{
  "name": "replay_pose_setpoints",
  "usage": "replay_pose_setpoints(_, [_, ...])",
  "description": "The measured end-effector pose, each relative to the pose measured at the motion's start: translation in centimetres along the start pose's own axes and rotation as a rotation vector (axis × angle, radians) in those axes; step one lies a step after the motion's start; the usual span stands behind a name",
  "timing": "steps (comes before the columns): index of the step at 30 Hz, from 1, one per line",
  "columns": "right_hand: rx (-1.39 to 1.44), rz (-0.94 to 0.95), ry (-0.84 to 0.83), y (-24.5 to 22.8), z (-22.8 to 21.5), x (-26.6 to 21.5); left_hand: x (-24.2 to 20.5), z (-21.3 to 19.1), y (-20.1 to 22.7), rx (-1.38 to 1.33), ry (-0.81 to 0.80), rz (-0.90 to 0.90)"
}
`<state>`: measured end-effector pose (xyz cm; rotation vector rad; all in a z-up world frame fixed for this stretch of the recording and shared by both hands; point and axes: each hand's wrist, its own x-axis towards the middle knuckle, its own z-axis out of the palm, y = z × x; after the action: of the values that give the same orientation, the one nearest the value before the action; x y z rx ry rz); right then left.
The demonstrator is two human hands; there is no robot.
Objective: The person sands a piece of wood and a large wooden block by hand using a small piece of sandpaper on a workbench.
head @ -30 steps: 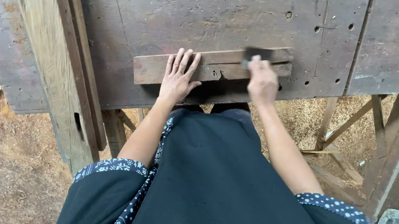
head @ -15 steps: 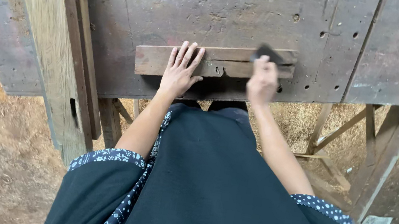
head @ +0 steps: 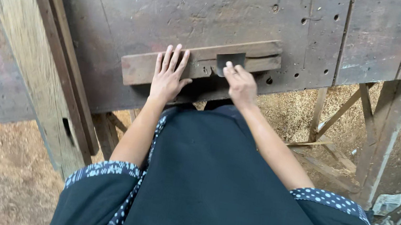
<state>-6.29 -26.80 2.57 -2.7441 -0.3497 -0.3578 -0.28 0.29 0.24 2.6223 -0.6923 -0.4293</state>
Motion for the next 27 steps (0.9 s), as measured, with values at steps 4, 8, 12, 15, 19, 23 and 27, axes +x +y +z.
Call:
replay_pose_setpoints(4, [-0.121, 0.257, -0.060, 3.4, -1.0, -0.2, 0.4, 0.0, 0.0, 0.009, 0.002, 0.001])
replay_pose_setpoints(8, [-0.039, 0.213, -0.059, -0.8, 2.2, -0.4, 0.4, -0.1, 0.1, 0.005, -0.006, -0.005])
replay_pose_setpoints(12, [0.084, 0.591, -0.221, 2.6, 0.3, 0.2, 0.9, -0.2, 0.0, 0.016, -0.043, -0.007])
replay_pose_setpoints(15, [-0.271, 0.357, 0.176, 3.8, -0.7, 0.2, 0.7, 0.0, -0.1, 0.027, -0.033, -0.004])
replay_pose_setpoints(19, [0.385, 0.619, 0.004, -1.4, 1.6, 2.2, 0.3, 0.1, 0.0, 0.026, -0.047, -0.013])
replay_pose_setpoints(23, [0.512, 0.894, 0.065, 0.1, -0.4, 4.0, 0.6, 0.2, 0.0, 0.005, -0.032, 0.000])
replay_pose_setpoints(27, [-0.265, 0.429, 0.270, 3.5, 0.3, 3.9, 0.8, 0.1, -0.3, 0.014, 0.009, 0.022])
